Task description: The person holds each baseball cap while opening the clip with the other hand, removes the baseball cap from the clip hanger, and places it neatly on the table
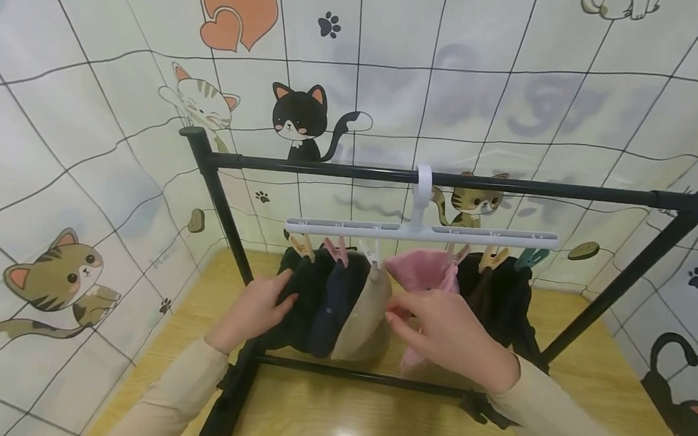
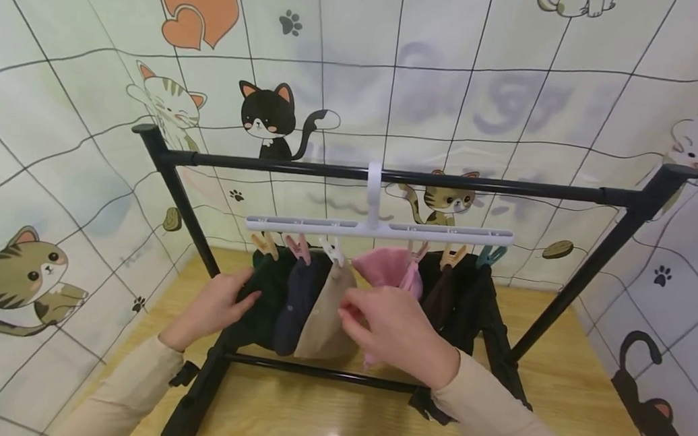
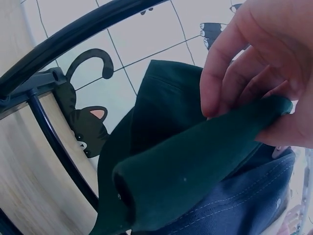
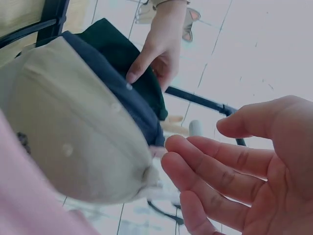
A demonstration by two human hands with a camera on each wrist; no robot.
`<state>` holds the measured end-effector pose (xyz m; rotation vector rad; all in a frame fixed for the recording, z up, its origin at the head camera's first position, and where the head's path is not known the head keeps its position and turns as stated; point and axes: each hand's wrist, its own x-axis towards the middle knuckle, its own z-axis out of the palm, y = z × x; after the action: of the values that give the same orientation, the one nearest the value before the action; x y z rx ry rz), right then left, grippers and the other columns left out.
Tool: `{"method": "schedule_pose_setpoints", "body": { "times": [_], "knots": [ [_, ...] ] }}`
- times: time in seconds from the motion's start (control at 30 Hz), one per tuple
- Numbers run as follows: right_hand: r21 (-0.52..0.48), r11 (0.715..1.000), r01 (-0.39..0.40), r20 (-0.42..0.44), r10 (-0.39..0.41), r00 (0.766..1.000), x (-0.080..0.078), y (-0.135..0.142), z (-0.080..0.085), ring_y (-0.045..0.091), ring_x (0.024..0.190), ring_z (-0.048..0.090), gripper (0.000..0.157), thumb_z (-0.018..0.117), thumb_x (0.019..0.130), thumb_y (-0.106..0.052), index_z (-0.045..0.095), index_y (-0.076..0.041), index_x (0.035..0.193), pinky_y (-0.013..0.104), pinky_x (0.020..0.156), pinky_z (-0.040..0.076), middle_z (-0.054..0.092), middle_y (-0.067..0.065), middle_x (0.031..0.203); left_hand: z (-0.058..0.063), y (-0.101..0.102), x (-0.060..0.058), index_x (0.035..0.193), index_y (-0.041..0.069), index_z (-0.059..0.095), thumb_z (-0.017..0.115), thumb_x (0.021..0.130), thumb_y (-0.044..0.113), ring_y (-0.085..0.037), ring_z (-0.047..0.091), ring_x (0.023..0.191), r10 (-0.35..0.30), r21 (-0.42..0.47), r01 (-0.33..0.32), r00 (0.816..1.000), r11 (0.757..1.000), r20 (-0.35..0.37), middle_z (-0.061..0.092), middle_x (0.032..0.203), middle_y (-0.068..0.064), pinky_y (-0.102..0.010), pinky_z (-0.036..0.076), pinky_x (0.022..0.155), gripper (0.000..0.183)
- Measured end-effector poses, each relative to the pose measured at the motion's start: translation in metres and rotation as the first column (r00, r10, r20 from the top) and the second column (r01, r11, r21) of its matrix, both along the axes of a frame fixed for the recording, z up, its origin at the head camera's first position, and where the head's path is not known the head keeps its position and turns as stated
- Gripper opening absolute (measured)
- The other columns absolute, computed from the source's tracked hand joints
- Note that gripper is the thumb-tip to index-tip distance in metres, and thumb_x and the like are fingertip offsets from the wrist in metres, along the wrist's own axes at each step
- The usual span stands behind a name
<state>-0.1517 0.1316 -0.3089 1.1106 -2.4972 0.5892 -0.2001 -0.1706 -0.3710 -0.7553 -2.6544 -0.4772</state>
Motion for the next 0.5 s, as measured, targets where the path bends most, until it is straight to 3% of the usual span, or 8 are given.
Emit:
{"method": "schedule_pose_setpoints", "body": {
  "times": [0.3,0.5],
  "knots": [
    [0.053,0.998,-0.031,-0.023,0.032,0.999,-0.013,-0.041,0.023,0.001,0.054,0.047,0.006,0.061,0.082,-0.024,0.064,-0.019,0.083,0.016,0.047,0.036,0.058,-0.014,0.069,0.007,0.005,0.013,0.092,0.005,0.053,0.062,0.081,0.011,-0.006,0.039,0.046,-0.016,-0.032,0.016,1.000,0.999,-0.001,0.040,0.054,0.006,-0.023,0.035,0.044,0.016],
    [0.112,0.994,-0.020,-0.034,0.024,0.999,-0.025,-0.062,0.029,0.000,0.051,0.043,0.007,0.060,0.082,-0.025,0.061,-0.019,0.079,0.017,0.045,0.035,0.053,-0.014,0.064,0.010,0.009,0.023,0.100,0.002,0.053,0.063,0.079,0.008,-0.005,0.041,0.044,-0.019,-0.038,0.018,0.999,0.999,-0.033,0.042,0.052,0.007,-0.022,0.036,0.043,0.024]
  ]
}}
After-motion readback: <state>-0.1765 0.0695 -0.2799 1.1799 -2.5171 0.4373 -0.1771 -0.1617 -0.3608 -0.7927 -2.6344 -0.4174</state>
